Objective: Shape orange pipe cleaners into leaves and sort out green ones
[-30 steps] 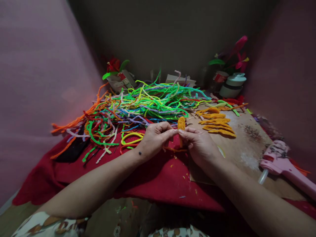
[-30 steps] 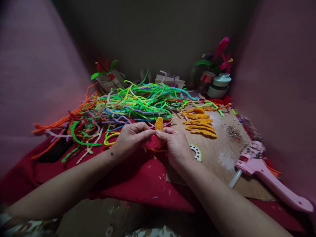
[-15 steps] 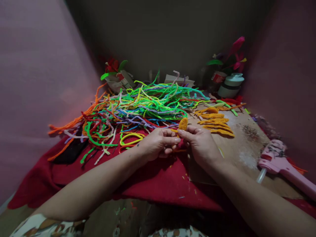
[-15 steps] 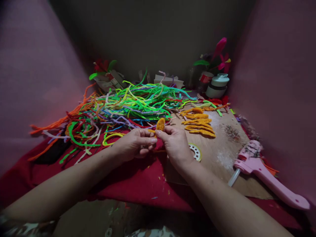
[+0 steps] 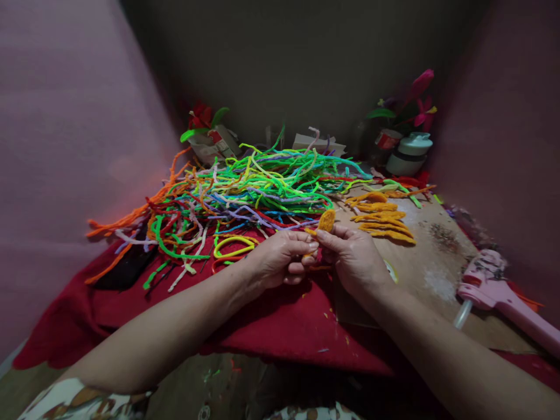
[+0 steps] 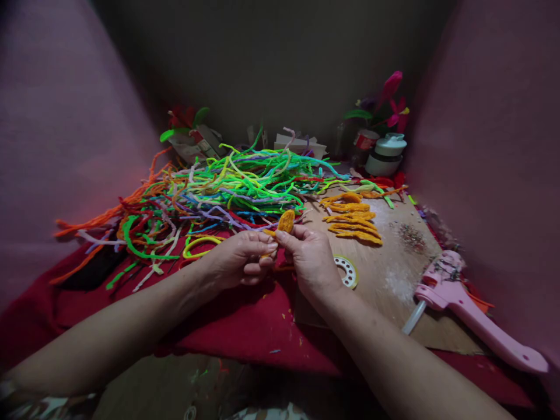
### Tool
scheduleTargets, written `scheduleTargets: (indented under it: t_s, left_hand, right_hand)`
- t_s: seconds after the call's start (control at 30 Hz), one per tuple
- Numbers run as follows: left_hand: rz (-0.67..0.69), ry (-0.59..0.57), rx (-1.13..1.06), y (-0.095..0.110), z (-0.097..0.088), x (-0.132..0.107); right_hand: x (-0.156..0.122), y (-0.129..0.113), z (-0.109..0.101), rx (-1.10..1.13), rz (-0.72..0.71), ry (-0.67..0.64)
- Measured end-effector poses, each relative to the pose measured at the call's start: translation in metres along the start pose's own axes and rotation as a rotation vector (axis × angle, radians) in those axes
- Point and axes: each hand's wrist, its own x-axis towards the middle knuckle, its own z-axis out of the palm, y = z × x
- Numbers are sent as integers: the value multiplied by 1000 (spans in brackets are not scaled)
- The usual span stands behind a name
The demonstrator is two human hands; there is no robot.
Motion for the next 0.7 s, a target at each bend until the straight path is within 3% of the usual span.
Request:
scheduleTargets:
  t_s: [0.13, 0.4, 0.6, 0.7]
  left_hand:
    - [-67, -72, -16, 0, -4, 2]
    - [2, 48, 122, -1, 0, -4]
    - [-166, -39, 28, 4, -1, -3]
    - [-114, 40, 192, 7, -5, -5]
  right_hand:
    - [-1, 4, 0, 5, -19, 18]
    - [-3, 2, 3, 48, 12, 8]
    - [-3, 6, 0, -29, -35, 40]
    - [-2, 5, -1, -24, -54, 45]
